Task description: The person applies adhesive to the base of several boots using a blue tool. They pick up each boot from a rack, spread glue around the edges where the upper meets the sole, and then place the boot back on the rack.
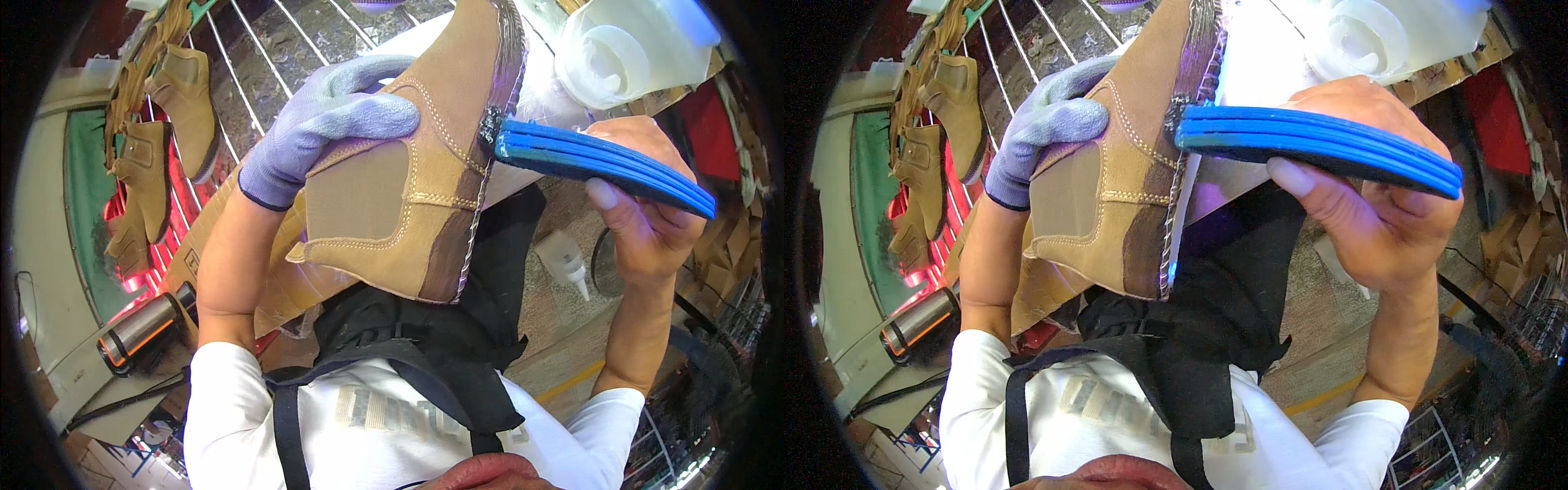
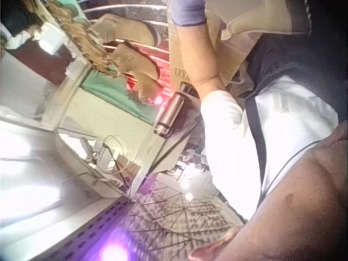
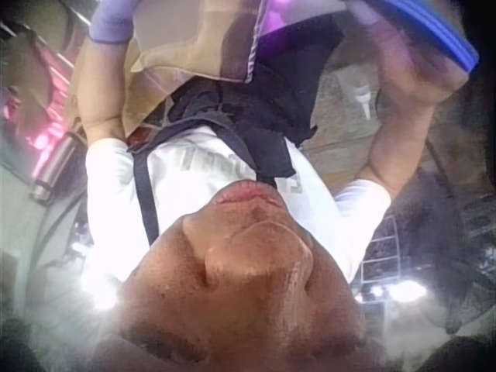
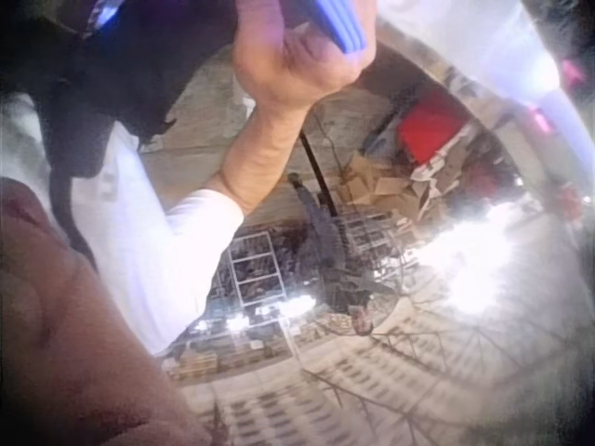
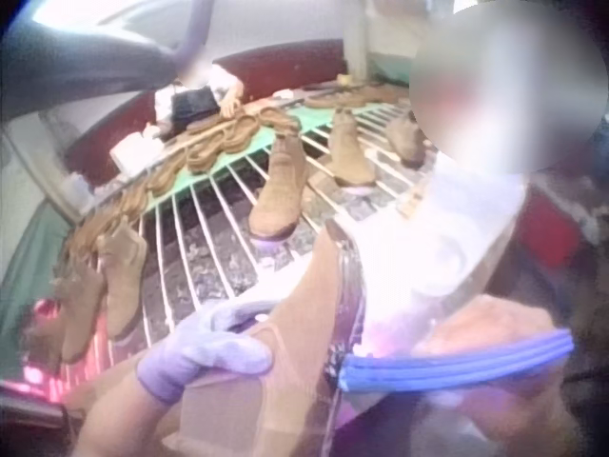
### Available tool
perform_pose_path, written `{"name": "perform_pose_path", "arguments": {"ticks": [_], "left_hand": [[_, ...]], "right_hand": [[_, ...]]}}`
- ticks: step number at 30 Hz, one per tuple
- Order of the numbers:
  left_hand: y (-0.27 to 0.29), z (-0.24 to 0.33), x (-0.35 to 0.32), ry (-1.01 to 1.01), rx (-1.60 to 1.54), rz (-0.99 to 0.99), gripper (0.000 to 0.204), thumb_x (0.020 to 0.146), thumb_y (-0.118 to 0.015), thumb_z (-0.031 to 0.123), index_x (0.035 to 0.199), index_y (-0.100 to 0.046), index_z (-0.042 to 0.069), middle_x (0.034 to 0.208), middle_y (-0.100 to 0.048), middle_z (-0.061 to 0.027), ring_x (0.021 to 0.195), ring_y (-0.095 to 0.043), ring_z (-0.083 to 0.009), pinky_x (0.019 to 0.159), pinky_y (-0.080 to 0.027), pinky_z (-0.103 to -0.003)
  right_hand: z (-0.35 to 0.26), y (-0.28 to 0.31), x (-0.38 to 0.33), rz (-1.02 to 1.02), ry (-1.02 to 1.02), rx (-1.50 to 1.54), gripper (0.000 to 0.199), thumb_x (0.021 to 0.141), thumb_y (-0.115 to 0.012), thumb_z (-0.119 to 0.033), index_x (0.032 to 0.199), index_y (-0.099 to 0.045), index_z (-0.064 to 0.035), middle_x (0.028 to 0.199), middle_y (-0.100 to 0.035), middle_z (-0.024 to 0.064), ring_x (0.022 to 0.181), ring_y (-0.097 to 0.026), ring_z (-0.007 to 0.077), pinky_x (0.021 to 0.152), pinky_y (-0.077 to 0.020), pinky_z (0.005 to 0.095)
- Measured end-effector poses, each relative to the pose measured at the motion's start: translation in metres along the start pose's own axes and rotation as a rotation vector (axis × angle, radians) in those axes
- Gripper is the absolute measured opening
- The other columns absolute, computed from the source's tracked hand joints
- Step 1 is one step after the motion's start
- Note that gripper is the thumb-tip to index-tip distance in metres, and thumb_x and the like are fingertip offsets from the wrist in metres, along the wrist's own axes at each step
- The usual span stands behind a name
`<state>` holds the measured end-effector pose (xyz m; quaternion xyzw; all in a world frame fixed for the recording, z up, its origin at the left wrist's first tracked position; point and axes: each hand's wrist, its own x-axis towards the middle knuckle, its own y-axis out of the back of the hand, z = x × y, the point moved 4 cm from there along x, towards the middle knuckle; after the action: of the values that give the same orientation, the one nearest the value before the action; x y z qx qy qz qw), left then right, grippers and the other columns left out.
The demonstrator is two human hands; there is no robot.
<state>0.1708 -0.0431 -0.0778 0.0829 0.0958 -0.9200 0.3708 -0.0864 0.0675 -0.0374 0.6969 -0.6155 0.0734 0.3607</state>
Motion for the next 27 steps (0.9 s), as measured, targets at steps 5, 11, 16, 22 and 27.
{"name": "perform_pose_path", "arguments": {"ticks": [5,11,16,22,27], "left_hand": [[0.003,-0.002,0.001,0.104,0.026,0.033,0.085,0.077,-0.071,0.036,0.144,-0.048,-0.012,0.136,-0.062,-0.0207,0.123,-0.062,-0.0257,0.109,-0.045,-0.036],[0.02,-0.019,0.005,0.0,0.058,0.072,0.063,0.087,-0.069,0.035,0.135,-0.06,-0.006,0.121,-0.069,-0.0124,0.107,-0.066,-0.0168,0.096,-0.05,-0.03],[0.012,-0.019,0.006,0.054,-0.069,0.186,0.069,0.084,-0.07,0.033,0.138,-0.056,-0.008,0.128,-0.065,-0.0163,0.109,-0.066,-0.0213,0.097,-0.051,-0.031],[0.009,-0.025,0.01,0.093,-0.277,0.176,0.085,0.081,-0.07,0.033,0.148,-0.04,-0.01,0.133,-0.062,-0.0214,0.115,-0.066,-0.0286,0.101,-0.053,-0.039],[-0.007,-0.014,-0.002,0.012,-0.335,-0.03,0.062,0.097,-0.057,0.03,0.15,-0.043,-0.001,0.143,-0.057,-0.0157,0.126,-0.059,-0.0262,0.111,-0.045,-0.04]], "right_hand": [[0.001,-0.009,-0.006,-0.024,-0.182,0.138,0.029,0.086,-0.075,-0.01,0.108,-0.07,0.0076,0.105,-0.072,0.0183,0.093,-0.067,0.0277,0.084,-0.0521,0.0358],[0.036,-0.038,-0.026,0.514,-0.38,0.775,0.023,0.094,-0.068,-0.001,0.116,-0.065,0.0036,0.102,-0.073,0.0159,0.085,-0.074,0.0236,0.073,-0.0655,0.038],[0.035,-0.067,-0.06,0.552,-0.421,0.65,0.015,0.093,-0.07,-0.001,0.107,-0.07,0.0025,0.092,-0.072,0.0096,0.082,-0.068,0.0161,0.076,-0.0568,0.0298],[0.044,-0.066,-0.045,0.453,-0.506,0.717,0.011,0.093,-0.073,-0.005,0.103,-0.069,-0.003,0.086,-0.066,-0.0009,0.08,-0.059,0.0084,0.073,-0.0489,0.0265],[0.026,-0.05,-0.049,0.459,-0.381,0.667,0.011,0.093,-0.075,-0.009,0.098,-0.067,-0.0023,0.084,-0.067,0.0017,0.08,-0.061,0.01,0.075,-0.05,0.0273]]}}
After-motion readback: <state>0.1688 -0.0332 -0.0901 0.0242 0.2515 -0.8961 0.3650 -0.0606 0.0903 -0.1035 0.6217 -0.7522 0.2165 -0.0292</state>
